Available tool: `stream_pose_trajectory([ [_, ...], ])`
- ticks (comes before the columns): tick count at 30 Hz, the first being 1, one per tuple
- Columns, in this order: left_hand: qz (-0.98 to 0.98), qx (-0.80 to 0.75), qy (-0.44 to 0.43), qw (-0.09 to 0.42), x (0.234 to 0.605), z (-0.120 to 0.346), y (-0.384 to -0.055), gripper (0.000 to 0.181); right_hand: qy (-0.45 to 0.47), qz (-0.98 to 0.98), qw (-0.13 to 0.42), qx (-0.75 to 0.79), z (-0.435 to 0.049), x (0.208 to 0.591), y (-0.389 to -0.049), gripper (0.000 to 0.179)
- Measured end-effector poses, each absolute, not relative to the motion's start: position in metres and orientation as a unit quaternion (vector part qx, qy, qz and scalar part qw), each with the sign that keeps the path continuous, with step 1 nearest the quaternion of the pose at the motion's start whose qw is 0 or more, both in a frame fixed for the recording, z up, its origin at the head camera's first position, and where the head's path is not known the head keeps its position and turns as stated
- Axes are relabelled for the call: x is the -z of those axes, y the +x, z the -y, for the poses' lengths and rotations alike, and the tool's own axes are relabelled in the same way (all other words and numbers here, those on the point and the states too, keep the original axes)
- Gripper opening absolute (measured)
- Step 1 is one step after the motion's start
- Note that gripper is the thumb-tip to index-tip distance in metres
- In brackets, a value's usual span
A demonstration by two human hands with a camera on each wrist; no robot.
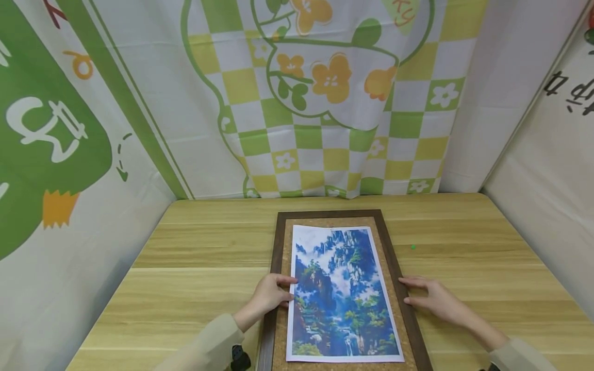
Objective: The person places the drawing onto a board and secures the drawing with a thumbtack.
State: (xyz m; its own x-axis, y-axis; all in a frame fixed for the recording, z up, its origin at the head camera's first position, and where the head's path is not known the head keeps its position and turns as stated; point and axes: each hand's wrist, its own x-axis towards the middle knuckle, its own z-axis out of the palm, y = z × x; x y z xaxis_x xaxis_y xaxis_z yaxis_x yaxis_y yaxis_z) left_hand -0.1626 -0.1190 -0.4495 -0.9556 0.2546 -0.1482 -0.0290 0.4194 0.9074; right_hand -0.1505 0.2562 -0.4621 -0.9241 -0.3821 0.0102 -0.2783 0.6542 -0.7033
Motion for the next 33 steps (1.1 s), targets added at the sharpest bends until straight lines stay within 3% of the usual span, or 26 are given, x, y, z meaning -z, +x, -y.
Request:
stream_pose_trajectory([
  [18,-0.851,-0.483,0.158,0.131,0.4488,0.1209,-0.1698,0.032,-0.187,-0.909,0.057,0.369,-0.256,0.4641,-0.1508,0.048],
  [33,-0.859,-0.46,0.176,0.137,0.4478,0.1225,-0.1703,0.032,-0.175,-0.91,0.075,0.369,-0.2537,0.4605,-0.1516,0.048],
])
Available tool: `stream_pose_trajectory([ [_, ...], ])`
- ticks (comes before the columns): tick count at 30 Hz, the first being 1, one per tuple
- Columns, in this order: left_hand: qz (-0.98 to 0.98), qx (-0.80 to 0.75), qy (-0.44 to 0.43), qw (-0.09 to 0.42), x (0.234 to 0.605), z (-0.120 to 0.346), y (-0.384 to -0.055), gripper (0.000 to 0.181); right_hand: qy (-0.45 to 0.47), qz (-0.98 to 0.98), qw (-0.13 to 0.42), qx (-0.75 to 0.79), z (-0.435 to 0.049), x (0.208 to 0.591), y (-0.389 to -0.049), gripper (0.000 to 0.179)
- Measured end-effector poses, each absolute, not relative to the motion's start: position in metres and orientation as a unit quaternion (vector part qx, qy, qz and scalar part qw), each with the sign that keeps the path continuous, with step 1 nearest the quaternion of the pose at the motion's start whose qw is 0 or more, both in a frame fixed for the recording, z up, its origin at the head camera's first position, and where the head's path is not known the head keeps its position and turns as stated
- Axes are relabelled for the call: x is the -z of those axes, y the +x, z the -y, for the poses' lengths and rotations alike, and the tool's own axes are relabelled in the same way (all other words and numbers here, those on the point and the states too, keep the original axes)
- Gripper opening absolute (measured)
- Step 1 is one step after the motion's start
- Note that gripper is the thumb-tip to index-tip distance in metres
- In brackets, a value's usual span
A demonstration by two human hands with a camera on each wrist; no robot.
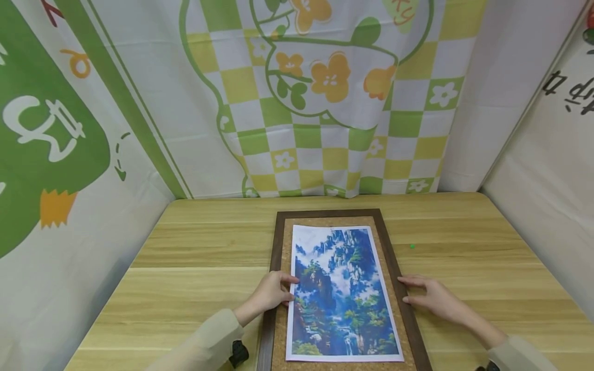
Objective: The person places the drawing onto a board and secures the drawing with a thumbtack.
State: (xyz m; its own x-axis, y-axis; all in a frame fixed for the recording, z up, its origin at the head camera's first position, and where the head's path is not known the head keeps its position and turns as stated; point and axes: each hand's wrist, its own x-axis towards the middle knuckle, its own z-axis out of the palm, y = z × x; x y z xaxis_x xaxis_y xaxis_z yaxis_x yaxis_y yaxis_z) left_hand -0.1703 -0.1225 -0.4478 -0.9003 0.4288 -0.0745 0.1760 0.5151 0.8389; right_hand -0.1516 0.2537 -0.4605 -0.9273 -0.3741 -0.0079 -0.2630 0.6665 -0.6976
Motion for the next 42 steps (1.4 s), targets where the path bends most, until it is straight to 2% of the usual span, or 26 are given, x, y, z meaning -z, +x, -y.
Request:
stream_pose_trajectory([
  [13,-0.858,-0.464,0.17,0.14,0.444,0.122,-0.168,0.032,-0.175,-0.907,0.091,0.373,-0.255,0.457,-0.154,0.05],
  [18,-0.884,-0.425,0.181,0.076,0.444,0.124,-0.169,0.027,-0.192,-0.896,0.108,0.385,-0.263,0.45,-0.163,0.046],
  [22,-0.906,-0.37,0.205,0.015,0.443,0.128,-0.17,0.021,-0.209,-0.895,0.097,0.381,-0.269,0.443,-0.174,0.04],
  [31,-0.907,-0.231,0.349,-0.045,0.441,0.135,-0.168,0.023,-0.19,-0.913,0.063,0.356,-0.278,0.44,-0.197,0.034],
  [37,-0.906,-0.181,0.383,-0.009,0.443,0.139,-0.166,0.036,-0.187,-0.919,0.029,0.345,-0.283,0.437,-0.209,0.031],
  [42,-0.905,-0.157,0.394,0.029,0.443,0.141,-0.164,0.049,-0.181,-0.918,0.026,0.351,-0.286,0.437,-0.218,0.032],
])
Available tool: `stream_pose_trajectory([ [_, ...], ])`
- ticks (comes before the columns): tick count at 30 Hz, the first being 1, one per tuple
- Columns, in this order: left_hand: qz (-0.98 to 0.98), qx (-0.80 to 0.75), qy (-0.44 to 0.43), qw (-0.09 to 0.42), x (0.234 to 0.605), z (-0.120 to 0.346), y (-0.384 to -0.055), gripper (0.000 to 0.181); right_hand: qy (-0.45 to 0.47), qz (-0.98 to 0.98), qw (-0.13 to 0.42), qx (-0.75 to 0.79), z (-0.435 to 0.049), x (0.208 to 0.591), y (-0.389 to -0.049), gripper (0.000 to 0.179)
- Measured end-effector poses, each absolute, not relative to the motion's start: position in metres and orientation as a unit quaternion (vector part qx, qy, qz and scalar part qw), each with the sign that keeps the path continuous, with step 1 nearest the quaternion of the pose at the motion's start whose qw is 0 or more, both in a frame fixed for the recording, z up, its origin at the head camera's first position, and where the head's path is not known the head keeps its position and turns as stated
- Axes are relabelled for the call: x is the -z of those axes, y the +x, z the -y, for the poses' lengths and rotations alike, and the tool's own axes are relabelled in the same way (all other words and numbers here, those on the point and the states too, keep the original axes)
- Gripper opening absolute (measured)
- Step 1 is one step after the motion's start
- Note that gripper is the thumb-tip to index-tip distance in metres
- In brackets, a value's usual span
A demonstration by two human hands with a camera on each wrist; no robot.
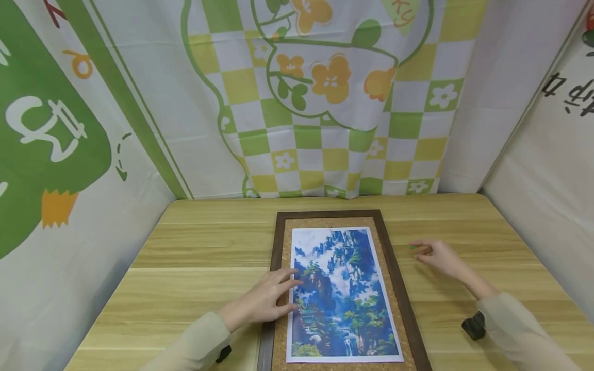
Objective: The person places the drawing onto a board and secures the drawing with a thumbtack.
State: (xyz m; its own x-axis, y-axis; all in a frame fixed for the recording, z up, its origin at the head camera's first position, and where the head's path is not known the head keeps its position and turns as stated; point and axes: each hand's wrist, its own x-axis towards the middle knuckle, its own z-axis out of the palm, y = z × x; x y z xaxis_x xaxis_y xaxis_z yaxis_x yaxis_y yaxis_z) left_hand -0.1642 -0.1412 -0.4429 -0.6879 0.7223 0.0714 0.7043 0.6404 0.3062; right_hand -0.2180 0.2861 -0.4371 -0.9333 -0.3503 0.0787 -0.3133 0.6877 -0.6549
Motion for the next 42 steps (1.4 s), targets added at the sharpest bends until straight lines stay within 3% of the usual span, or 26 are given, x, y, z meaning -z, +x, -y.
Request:
stream_pose_trajectory([
  [11,-0.901,-0.119,0.41,0.071,0.447,0.145,-0.163,0.065,-0.158,-0.92,0.028,0.357,-0.29,0.446,-0.235,0.03],
  [22,-0.902,-0.117,0.4,0.116,0.448,0.146,-0.161,0.065,-0.154,-0.925,0.035,0.347,-0.295,0.454,-0.248,0.025],
  [42,-0.899,-0.113,0.399,0.145,0.445,0.145,-0.161,0.063,-0.162,-0.931,0.033,0.326,-0.295,0.459,-0.259,0.016],
])
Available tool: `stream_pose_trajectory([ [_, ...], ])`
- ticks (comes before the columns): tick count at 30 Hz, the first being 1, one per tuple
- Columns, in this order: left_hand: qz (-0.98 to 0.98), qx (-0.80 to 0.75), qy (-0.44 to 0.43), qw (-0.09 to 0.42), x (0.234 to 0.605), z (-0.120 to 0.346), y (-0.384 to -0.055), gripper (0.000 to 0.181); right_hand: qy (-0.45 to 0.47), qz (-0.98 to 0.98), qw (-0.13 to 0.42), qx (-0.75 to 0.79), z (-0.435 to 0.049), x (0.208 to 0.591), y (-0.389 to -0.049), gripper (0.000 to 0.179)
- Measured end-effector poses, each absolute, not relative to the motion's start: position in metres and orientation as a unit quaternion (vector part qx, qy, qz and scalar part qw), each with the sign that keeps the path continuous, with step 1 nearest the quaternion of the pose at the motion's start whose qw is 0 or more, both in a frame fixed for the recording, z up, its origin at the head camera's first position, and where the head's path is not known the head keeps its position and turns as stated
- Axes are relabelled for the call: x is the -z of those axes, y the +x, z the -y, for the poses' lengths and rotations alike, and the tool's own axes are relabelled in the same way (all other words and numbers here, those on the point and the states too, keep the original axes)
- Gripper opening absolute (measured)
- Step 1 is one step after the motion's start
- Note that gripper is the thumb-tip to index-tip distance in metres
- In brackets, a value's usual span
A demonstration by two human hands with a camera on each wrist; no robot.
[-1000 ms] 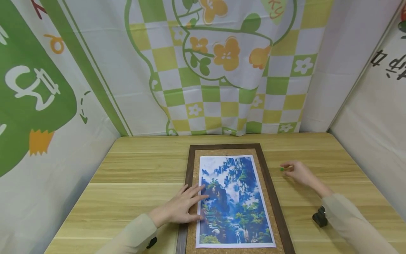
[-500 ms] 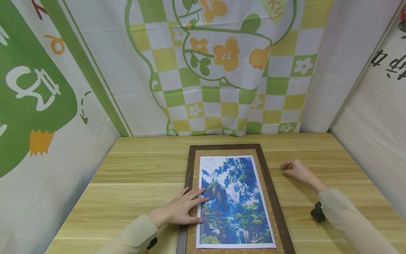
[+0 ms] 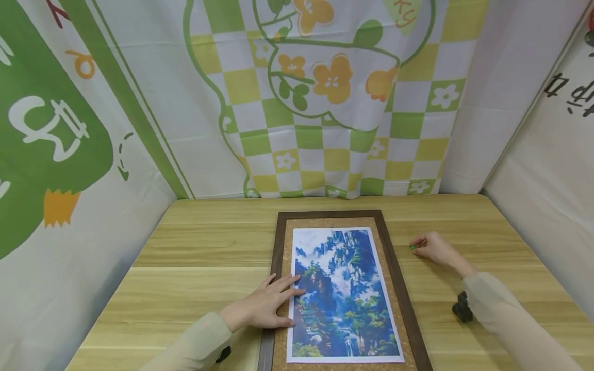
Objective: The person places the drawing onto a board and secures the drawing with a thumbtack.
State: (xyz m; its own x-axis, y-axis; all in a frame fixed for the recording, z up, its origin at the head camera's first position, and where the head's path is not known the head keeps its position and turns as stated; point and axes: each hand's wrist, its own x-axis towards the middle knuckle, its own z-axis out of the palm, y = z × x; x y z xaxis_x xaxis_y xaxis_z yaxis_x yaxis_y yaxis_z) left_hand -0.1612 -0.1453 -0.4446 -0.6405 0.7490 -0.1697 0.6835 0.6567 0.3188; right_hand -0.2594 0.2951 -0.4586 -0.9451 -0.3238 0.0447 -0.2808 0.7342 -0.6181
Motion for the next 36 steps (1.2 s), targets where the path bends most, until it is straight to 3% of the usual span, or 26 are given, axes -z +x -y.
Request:
stream_pose_trajectory([
  [36,-0.898,-0.107,0.399,0.153,0.447,0.145,-0.162,0.063,-0.17,-0.926,0.018,0.336,-0.261,0.446,-0.274,0.016],
])
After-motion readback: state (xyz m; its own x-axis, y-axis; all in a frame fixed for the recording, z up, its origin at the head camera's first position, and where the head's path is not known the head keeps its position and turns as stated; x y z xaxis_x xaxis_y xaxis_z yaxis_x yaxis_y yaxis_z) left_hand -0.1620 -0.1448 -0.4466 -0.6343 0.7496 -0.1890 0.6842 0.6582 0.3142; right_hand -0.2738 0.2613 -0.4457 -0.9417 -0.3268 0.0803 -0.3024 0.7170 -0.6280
